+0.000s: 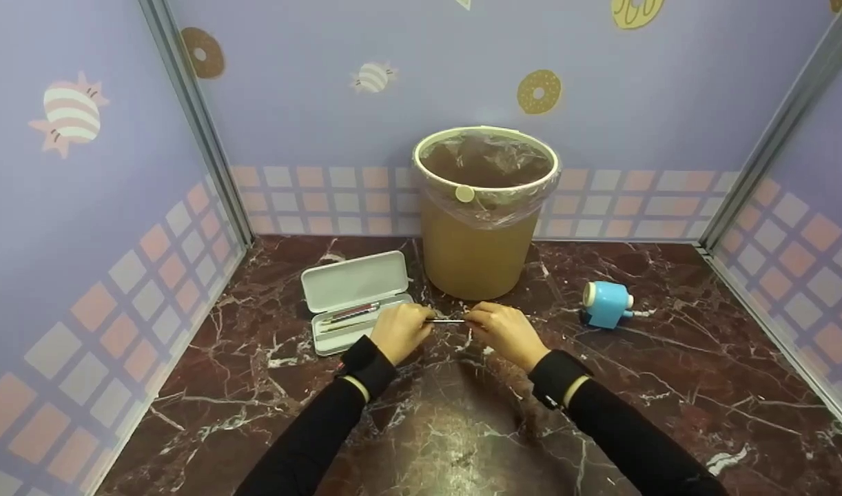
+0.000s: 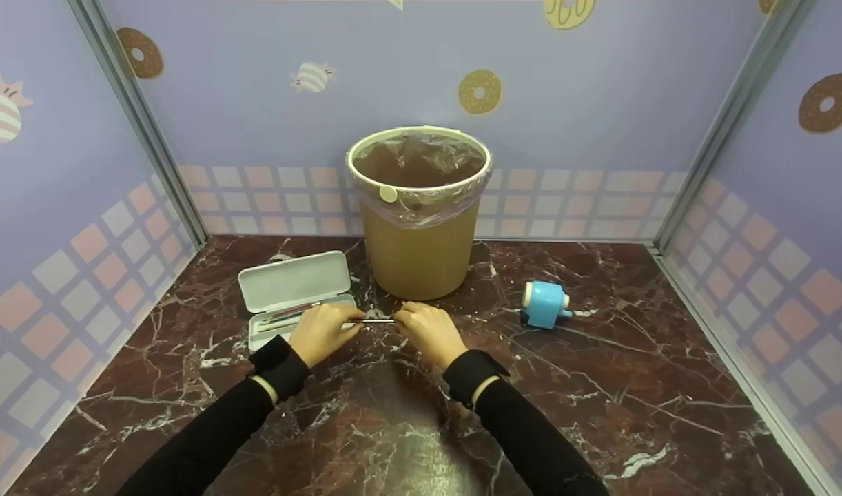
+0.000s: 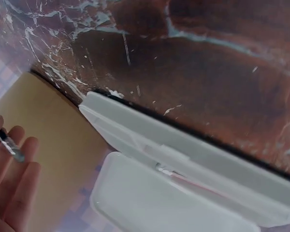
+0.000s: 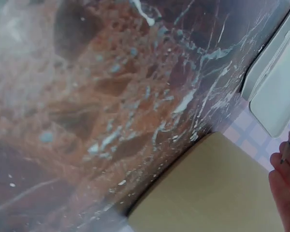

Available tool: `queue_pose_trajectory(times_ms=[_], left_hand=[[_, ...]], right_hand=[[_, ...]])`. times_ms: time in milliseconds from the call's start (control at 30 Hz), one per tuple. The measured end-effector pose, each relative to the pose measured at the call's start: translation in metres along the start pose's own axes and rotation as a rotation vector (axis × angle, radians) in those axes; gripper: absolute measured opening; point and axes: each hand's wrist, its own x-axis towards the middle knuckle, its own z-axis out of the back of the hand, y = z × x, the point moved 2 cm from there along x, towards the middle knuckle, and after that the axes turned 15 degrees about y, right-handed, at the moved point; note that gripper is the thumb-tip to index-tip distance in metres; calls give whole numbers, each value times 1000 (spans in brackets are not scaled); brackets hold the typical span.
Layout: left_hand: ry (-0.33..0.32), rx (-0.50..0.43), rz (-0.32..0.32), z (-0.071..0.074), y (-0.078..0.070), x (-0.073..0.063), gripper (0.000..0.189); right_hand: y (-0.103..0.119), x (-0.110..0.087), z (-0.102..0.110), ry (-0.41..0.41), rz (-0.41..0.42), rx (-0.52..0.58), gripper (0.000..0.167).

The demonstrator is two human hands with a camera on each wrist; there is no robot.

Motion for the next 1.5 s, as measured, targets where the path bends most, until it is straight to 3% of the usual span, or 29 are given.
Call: queue_pose_trajectory(times_ms=[267, 633, 800, 967, 1133, 1300, 1500], left_hand=[[-17, -117, 16, -2, 7, -7, 12], [0, -193, 37, -6, 8, -12, 12], [-5, -209, 40, -7, 11, -13, 14], [10, -241, 65, -8, 14, -14, 13], [18, -240, 77, -10, 14, -16, 11], [17, -243, 81, -12, 14, -17, 11], [21, -232, 84, -14, 11, -16, 12]], right_hand=[[-5, -3, -4, -2, -38, 120, 8], [-20, -9, 1, -19, 8, 169, 14], [-55, -20, 17, 9, -86, 198, 25], [-105, -39, 40, 52, -201, 130, 35], [-146, -68, 62, 171, -347, 64, 51], [-172, -94, 76, 301, -460, 82, 64], [-194, -119, 83, 392, -557, 161, 77]])
